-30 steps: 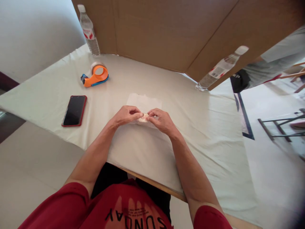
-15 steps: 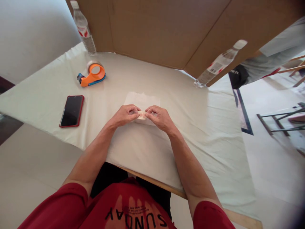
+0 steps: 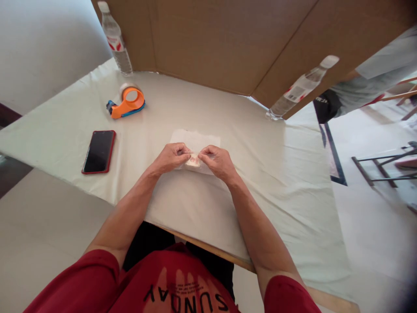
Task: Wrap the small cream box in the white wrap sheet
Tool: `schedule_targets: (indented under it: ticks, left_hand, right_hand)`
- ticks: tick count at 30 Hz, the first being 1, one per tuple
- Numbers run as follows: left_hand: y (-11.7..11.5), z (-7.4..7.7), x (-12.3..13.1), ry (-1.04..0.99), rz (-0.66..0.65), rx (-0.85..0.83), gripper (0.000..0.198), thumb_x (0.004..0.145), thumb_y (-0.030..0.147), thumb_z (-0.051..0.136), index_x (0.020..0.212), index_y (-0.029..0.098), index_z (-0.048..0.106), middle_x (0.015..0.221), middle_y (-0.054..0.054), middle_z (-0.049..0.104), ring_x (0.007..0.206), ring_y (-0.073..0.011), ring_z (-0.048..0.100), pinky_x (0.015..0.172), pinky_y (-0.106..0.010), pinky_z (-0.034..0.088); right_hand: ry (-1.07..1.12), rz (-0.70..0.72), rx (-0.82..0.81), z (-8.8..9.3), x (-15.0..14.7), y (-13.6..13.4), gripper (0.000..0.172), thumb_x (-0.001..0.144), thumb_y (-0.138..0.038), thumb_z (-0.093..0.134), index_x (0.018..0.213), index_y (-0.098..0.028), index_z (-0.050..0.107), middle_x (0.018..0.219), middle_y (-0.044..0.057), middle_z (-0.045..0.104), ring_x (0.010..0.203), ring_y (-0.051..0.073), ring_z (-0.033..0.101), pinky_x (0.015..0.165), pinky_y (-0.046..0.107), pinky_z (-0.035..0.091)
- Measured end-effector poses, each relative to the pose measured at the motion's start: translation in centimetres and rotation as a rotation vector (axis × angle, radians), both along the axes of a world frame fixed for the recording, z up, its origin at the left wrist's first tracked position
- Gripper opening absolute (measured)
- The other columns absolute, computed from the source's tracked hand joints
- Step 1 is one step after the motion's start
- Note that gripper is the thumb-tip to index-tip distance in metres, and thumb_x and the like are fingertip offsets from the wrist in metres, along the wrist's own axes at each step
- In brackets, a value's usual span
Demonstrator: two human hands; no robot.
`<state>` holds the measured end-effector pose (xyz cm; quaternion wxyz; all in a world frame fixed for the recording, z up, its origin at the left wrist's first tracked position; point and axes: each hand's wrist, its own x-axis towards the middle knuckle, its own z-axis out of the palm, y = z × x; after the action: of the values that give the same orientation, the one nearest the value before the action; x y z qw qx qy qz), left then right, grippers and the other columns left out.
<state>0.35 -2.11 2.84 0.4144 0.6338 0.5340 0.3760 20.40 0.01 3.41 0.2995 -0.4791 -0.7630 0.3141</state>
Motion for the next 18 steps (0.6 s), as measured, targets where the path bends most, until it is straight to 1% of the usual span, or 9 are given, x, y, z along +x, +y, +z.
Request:
schedule_targets:
  ticks: [4, 7, 9, 11, 14, 16, 18]
  left_hand:
    - [0.0, 0.0, 0.0, 0.002, 0.014, -0.009, 0.017, 0.071, 0.033, 0.062, 0.07, 0.016, 0.064, 0.071, -0.001, 0.066, 0.066, -0.0124, 0.054, 0.06, -0.024, 0.039]
    - [0.1, 0.0, -0.1, 0.0, 0.011, -0.033, 0.015, 0.07, 0.031, 0.062, 0.069, 0.016, 0.062, 0.069, 0.001, 0.064, 0.063, -0.0116, 0.053, 0.058, -0.023, 0.038]
    - [0.1, 0.0, -0.1, -0.009, 0.014, -0.045, 0.014, 0.069, 0.03, 0.062, 0.068, 0.016, 0.061, 0.069, 0.001, 0.064, 0.064, -0.0118, 0.054, 0.059, -0.023, 0.039]
    - [0.1, 0.0, -0.2, -0.017, 0.019, -0.06, 0.014, 0.069, 0.029, 0.062, 0.068, 0.016, 0.061, 0.07, 0.001, 0.065, 0.065, -0.0121, 0.055, 0.06, -0.024, 0.04]
    - [0.1, 0.0, -0.2, -0.025, 0.019, -0.088, 0.013, 0.068, 0.029, 0.062, 0.069, 0.015, 0.062, 0.069, 0.001, 0.064, 0.064, -0.0119, 0.054, 0.059, -0.023, 0.039]
    - [0.1, -0.1, -0.1, -0.034, 0.016, -0.096, 0.013, 0.068, 0.028, 0.063, 0.069, 0.015, 0.063, 0.067, 0.001, 0.063, 0.063, -0.0115, 0.054, 0.059, -0.023, 0.038]
    - [0.2, -0.2, -0.1, -0.042, 0.015, -0.089, 0.012, 0.068, 0.028, 0.064, 0.069, 0.015, 0.063, 0.065, 0.002, 0.061, 0.062, -0.0113, 0.053, 0.058, -0.023, 0.037]
  right_hand:
    - [-0.002, -0.002, -0.003, -0.1, 0.0, 0.1, 0.013, 0.081, -0.031, 0.061, 0.073, -0.02, 0.063, 0.076, 0.001, 0.07, 0.075, 0.017, 0.061, 0.074, 0.029, 0.044]
    - [-0.012, -0.004, -0.008, -0.3, 0.5, 0.5, 0.013, 0.08, -0.031, 0.062, 0.072, -0.02, 0.063, 0.074, 0.001, 0.069, 0.073, 0.017, 0.06, 0.073, 0.029, 0.044]
    - [-0.009, -0.033, 0.013, -0.3, 1.0, 0.9, 0.012, 0.08, -0.03, 0.062, 0.072, -0.021, 0.063, 0.075, 0.001, 0.069, 0.073, 0.017, 0.061, 0.074, 0.031, 0.045]
    - [0.007, -0.099, 0.073, -0.2, 1.5, 1.0, 0.009, 0.08, -0.027, 0.061, 0.073, -0.021, 0.063, 0.08, 0.003, 0.07, 0.077, 0.018, 0.062, 0.078, 0.032, 0.047]
    - [0.027, -0.197, 0.207, 0.7, 1.8, 0.6, 0.008, 0.083, -0.025, 0.058, 0.078, -0.021, 0.063, 0.087, 0.006, 0.071, 0.084, 0.021, 0.064, 0.084, 0.035, 0.047]
    - [0.012, -0.206, 0.282, 1.5, 1.4, -0.1, 0.01, 0.087, -0.026, 0.055, 0.082, -0.021, 0.064, 0.09, 0.006, 0.071, 0.085, 0.021, 0.064, 0.087, 0.037, 0.046]
    - [-0.031, -0.152, 0.33, 2.1, 0.6, -1.0, 0.013, 0.09, -0.025, 0.053, 0.085, -0.021, 0.064, 0.092, 0.006, 0.072, 0.085, 0.021, 0.064, 0.09, 0.038, 0.043]
